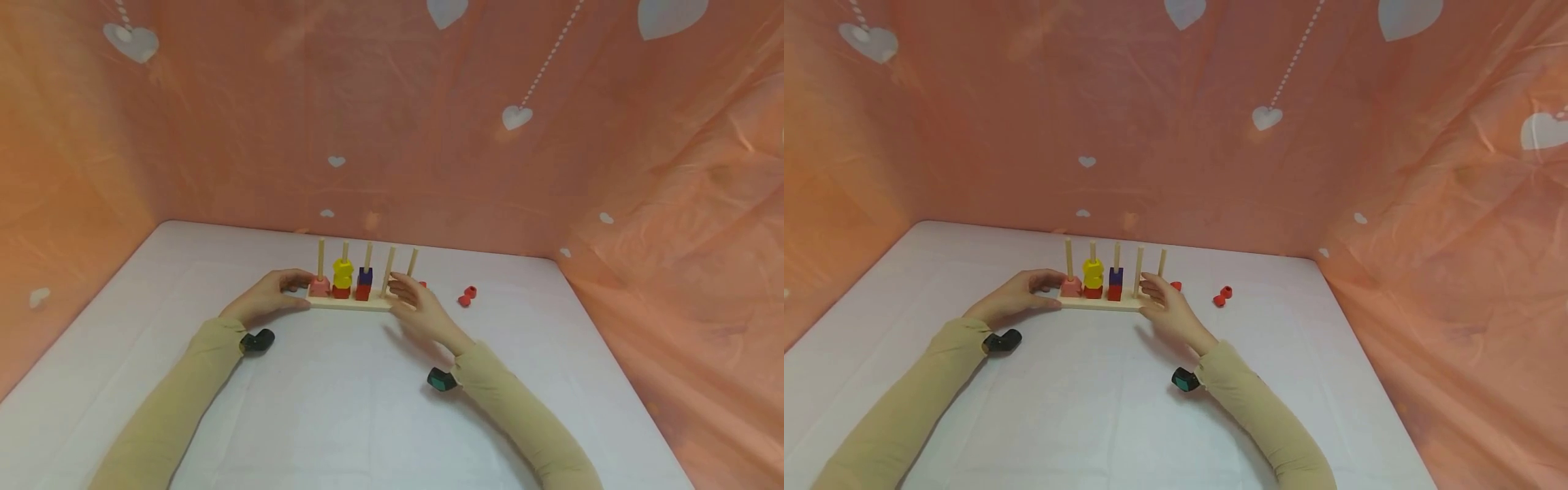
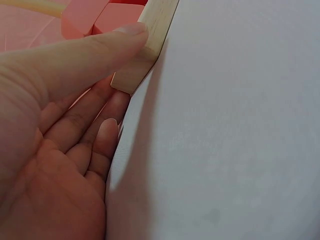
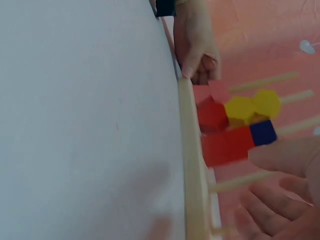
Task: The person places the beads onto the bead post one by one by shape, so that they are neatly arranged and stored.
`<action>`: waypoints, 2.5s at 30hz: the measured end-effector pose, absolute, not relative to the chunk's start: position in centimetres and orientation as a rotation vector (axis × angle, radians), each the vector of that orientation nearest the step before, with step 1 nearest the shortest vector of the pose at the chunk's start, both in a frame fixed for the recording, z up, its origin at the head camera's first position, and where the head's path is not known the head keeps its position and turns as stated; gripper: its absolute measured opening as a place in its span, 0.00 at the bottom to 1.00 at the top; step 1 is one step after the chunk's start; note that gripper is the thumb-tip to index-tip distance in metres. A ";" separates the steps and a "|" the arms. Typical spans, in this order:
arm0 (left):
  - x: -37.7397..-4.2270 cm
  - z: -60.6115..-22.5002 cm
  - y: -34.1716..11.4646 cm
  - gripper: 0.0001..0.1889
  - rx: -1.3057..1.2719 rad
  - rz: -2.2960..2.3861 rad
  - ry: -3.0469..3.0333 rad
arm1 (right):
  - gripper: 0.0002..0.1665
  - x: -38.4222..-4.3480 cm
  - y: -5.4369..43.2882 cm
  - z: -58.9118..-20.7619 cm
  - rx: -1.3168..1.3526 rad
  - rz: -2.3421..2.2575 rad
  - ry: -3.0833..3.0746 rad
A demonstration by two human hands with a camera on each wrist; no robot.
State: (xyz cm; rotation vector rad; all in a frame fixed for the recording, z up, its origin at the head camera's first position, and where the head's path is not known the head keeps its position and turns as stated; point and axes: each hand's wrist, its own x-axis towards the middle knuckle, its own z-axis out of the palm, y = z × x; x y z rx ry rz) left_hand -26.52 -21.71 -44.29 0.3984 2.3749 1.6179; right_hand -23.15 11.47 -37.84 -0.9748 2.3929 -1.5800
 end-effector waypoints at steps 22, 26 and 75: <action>-26.8 -44.3 -21.3 0.35 0.370 1.596 2.389 | 0.22 -24.6 23.8 -37.5 -0.869 -1.322 2.749; -26.6 -44.1 -21.3 0.35 0.351 1.583 2.392 | 0.20 -25.7 25.1 -39.0 -0.837 -1.299 2.785; -26.9 -44.4 -21.5 0.34 0.395 1.609 2.377 | 0.17 -28.0 25.7 -42.4 -0.656 -1.142 2.877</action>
